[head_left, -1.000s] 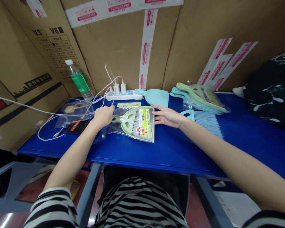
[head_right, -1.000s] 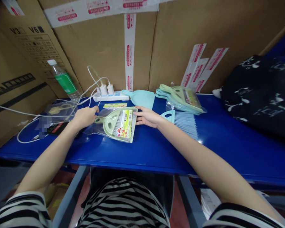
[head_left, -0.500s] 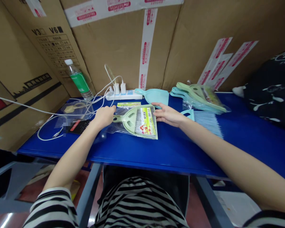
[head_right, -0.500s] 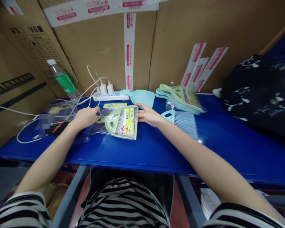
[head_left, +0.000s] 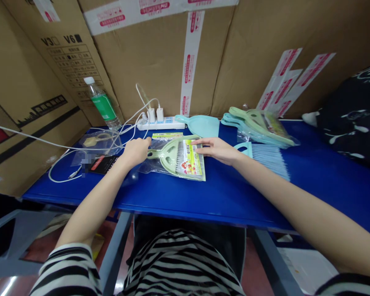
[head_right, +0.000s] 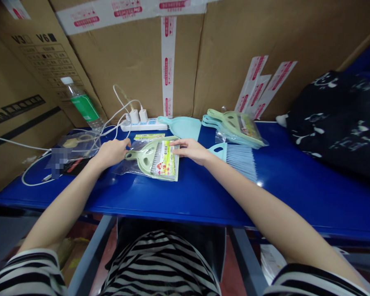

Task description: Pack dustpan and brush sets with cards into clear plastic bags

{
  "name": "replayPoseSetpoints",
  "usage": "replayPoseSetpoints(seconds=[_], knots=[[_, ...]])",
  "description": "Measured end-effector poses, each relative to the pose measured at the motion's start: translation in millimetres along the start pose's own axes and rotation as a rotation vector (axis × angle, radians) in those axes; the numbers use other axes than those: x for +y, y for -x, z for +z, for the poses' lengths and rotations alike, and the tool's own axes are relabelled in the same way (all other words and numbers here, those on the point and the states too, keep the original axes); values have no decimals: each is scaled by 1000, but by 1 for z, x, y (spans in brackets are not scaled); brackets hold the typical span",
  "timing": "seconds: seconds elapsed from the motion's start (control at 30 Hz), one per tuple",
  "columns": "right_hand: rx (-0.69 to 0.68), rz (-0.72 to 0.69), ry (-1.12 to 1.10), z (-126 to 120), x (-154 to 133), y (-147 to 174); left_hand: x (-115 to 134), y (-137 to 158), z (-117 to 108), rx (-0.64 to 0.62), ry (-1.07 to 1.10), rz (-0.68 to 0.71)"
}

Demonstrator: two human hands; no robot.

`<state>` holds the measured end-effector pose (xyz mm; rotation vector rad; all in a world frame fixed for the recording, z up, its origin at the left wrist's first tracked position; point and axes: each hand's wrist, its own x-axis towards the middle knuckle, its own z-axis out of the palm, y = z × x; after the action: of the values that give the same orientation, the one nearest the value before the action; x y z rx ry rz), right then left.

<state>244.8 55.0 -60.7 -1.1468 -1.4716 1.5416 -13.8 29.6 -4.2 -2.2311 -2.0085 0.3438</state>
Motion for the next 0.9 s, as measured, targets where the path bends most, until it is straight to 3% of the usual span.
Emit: replayPoseSetpoints(seconds=[0.17, 0.57, 0.9], knots=[[40, 13, -14, 3, -1, 1, 1, 0, 0, -4, -6, -2], [-32, 18, -107, -4, 2, -3, 0, 0, 0, 2, -4, -5], [25, 57, -96, 4, -6, 3, -3, -1, 1, 2, -17, -16]])
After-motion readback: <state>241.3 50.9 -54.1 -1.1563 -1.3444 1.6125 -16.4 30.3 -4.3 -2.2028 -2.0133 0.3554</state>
